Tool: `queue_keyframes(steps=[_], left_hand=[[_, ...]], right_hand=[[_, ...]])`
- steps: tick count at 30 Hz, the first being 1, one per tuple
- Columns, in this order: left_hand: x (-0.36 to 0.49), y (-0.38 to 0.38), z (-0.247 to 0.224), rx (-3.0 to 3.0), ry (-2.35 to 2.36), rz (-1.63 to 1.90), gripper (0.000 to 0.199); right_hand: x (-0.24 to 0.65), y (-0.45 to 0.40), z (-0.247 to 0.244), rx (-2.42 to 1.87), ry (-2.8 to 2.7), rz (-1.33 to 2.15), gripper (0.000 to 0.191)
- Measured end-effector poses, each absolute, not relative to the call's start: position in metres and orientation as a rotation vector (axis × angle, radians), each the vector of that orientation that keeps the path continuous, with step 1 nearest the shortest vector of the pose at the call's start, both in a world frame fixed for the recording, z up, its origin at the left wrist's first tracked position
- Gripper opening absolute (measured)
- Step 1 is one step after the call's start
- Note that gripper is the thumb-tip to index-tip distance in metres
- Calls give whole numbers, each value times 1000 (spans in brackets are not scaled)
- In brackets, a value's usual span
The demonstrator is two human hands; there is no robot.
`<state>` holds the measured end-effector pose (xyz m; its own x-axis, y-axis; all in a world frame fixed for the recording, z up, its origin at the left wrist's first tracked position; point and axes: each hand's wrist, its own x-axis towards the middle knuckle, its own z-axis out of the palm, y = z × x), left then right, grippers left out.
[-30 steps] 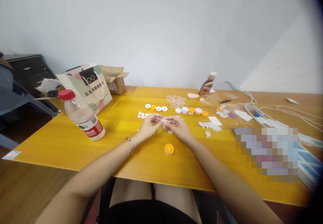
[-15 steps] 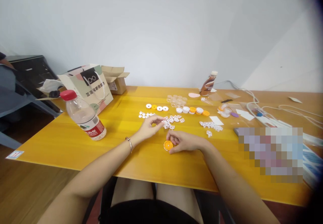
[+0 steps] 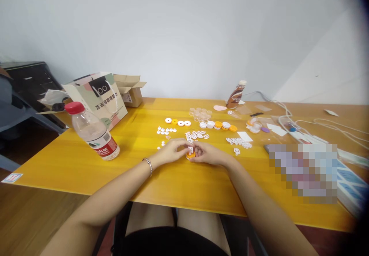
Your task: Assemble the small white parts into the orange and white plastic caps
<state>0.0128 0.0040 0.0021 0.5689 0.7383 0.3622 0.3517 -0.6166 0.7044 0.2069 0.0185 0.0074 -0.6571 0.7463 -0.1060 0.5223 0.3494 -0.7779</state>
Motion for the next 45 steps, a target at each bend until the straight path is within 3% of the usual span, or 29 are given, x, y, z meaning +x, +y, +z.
queue_keyframes(steps=[33, 41, 45], left_hand=[[13, 4, 1, 2287, 886, 915, 18], [10, 16, 1, 2054, 994, 1147, 24], [13, 40, 7, 2046, 1140, 1260, 26]], right_hand=[[201, 18, 3, -1099, -2245, 1137, 28], [196, 23, -1, -918, -1685, 1649, 40], [197, 28, -9, -913, -1524, 1733, 39]])
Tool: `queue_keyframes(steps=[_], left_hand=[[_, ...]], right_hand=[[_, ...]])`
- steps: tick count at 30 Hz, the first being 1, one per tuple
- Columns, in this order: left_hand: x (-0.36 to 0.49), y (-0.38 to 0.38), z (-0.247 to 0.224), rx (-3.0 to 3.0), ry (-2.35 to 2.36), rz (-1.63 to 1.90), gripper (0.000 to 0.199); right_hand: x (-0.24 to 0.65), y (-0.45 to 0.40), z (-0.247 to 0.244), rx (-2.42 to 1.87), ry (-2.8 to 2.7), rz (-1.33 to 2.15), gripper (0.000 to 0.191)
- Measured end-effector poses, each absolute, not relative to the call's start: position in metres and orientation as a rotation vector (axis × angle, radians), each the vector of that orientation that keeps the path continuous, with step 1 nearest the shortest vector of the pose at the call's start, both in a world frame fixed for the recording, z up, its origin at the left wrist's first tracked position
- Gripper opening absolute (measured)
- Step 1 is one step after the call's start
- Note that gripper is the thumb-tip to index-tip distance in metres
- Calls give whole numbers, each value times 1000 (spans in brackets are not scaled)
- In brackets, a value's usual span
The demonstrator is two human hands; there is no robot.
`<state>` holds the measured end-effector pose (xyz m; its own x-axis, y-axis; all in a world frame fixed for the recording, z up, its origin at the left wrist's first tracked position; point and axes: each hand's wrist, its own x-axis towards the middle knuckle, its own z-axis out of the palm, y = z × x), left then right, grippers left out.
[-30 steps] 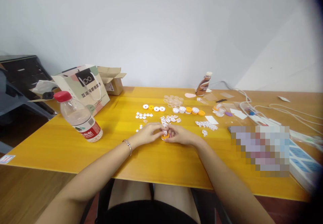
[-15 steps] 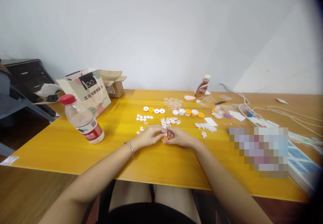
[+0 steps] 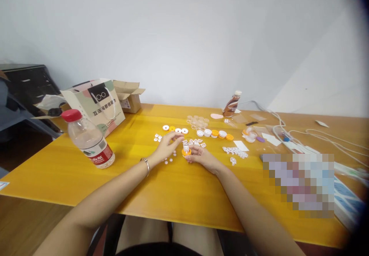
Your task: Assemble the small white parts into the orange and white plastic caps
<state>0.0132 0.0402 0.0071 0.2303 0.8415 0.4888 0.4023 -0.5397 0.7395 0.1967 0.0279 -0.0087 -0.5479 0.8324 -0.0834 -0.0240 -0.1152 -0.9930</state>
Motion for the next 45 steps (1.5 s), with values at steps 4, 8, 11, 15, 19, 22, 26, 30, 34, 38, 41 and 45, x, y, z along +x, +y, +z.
queue_keyframes(steps=[4, 8, 11, 15, 19, 22, 26, 30, 34, 38, 41, 45], left_hand=[[27, 93, 17, 2136, 1333, 1184, 30], [48, 148, 22, 2218, 1390, 994, 34], [60, 178, 19, 2253, 1358, 949, 42], [68, 203, 9, 2270, 1334, 917, 47], [72, 213, 3, 2270, 1341, 941, 32], [72, 211, 2, 2241, 1381, 996, 28], [68, 199, 11, 2189, 1428, 1116, 27], [51, 163, 28, 2139, 1390, 1180, 25], [27, 101, 44, 2022, 1132, 1172, 31], [13, 48, 41, 2038, 1074, 1187, 29], [12, 30, 27, 2005, 1046, 1209, 30], [14, 26, 14, 1911, 1031, 1274, 31]], right_hand=[[199, 31, -14, -881, -1459, 1771, 39], [197, 29, -16, -878, -1431, 1788, 43], [195, 29, -18, -871, -1421, 1798, 45], [193, 32, -19, -866, -1398, 1799, 46], [193, 34, -20, -879, -1393, 1809, 46], [193, 35, -19, -873, -1388, 1815, 45], [193, 35, -20, -860, -1391, 1815, 41], [192, 35, -22, -888, -1330, 1794, 45], [192, 35, -23, -873, -1320, 1737, 45], [193, 31, -20, -847, -1384, 1699, 44], [193, 28, -16, -828, -1458, 1694, 47], [194, 26, -14, -822, -1502, 1677, 49]])
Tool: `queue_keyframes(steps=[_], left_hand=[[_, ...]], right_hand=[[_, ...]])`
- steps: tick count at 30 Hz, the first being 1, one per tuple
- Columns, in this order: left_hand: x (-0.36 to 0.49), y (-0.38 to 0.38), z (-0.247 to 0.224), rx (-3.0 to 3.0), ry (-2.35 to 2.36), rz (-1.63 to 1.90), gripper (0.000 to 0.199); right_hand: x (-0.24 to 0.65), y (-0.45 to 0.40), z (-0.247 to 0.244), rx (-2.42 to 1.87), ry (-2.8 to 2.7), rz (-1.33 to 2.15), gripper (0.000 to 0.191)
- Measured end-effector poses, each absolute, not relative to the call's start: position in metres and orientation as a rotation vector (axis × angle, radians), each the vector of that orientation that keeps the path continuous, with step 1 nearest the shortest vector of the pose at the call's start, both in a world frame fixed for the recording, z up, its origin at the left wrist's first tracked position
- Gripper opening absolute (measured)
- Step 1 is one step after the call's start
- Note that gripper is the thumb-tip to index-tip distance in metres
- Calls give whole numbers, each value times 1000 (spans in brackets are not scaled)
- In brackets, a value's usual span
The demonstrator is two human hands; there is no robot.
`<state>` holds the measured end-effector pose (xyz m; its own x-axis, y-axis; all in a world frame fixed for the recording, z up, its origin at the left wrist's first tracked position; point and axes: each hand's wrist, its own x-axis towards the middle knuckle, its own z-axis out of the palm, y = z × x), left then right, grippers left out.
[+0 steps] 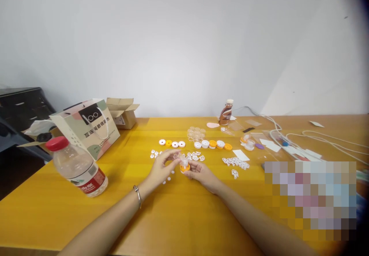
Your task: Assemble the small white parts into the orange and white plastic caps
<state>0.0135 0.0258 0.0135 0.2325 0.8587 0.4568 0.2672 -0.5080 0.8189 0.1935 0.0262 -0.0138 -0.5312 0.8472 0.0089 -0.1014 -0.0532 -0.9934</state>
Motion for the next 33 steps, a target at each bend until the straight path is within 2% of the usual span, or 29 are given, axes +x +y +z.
queue_keyframes(steps=[17, 26, 33], left_hand=[[17, 12, 12, 2160, 983, 1169, 32], [15, 10, 17, 2021, 849, 1081, 26], [17, 8, 11, 2115, 989, 1158, 22]], right_hand=[[194, 17, -13, -870, -1591, 1604, 31], [194, 11, -13, -836, -1700, 1586, 27], [189, 5, -11, -868, -1693, 1544, 28]])
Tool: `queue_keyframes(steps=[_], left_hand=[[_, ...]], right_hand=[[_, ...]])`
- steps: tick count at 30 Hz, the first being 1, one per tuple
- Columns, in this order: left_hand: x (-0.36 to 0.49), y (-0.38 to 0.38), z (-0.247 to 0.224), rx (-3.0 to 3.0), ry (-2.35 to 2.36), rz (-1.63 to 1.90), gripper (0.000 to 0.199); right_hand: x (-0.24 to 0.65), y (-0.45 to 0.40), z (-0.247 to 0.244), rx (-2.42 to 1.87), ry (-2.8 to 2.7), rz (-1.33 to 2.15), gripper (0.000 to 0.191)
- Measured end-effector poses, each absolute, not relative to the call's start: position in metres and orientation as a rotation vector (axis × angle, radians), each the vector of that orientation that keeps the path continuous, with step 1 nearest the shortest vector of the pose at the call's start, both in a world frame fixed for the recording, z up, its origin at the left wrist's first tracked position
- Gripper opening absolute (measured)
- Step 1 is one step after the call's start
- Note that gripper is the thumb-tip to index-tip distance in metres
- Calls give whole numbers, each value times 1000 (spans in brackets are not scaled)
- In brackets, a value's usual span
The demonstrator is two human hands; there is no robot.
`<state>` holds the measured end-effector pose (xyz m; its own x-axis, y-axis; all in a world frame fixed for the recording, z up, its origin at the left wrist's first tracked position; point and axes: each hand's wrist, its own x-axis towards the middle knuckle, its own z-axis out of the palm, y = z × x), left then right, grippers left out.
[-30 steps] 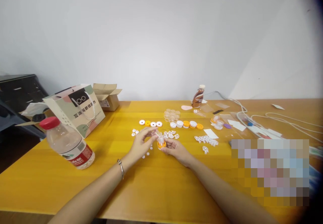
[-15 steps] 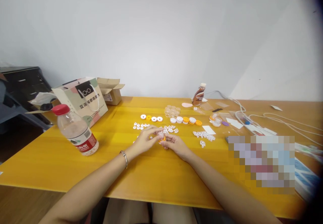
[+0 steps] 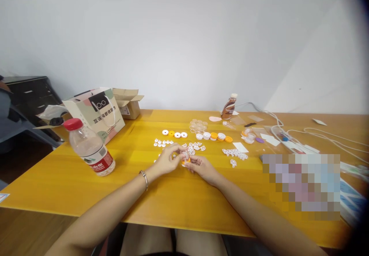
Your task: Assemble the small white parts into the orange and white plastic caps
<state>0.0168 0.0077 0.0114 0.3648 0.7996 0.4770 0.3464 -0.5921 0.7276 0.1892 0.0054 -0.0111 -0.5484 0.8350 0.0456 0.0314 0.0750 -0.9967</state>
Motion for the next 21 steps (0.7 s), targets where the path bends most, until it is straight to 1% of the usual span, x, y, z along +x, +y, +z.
queue_keyframes(steps=[4, 8, 11, 15, 18, 21], left_hand=[[20, 2, 12, 2232, 1121, 1213, 16], [24, -2, 12, 2233, 1243, 1244, 19], [25, -2, 10, 2136, 1219, 1246, 21], [24, 1, 9, 1892, 1022, 1220, 24], [22, 3, 10, 1737, 803, 1151, 34], [22, 7, 8, 1699, 751, 1122, 39]], right_hand=[[184, 3, -13, -898, -1691, 1448, 28], [182, 2, -14, -1008, -1711, 1242, 24], [182, 2, -12, -1056, -1711, 1180, 23], [183, 3, -9, -953, -1642, 1335, 29], [184, 4, -6, -918, -1551, 1452, 35], [185, 4, -5, -947, -1512, 1477, 35]])
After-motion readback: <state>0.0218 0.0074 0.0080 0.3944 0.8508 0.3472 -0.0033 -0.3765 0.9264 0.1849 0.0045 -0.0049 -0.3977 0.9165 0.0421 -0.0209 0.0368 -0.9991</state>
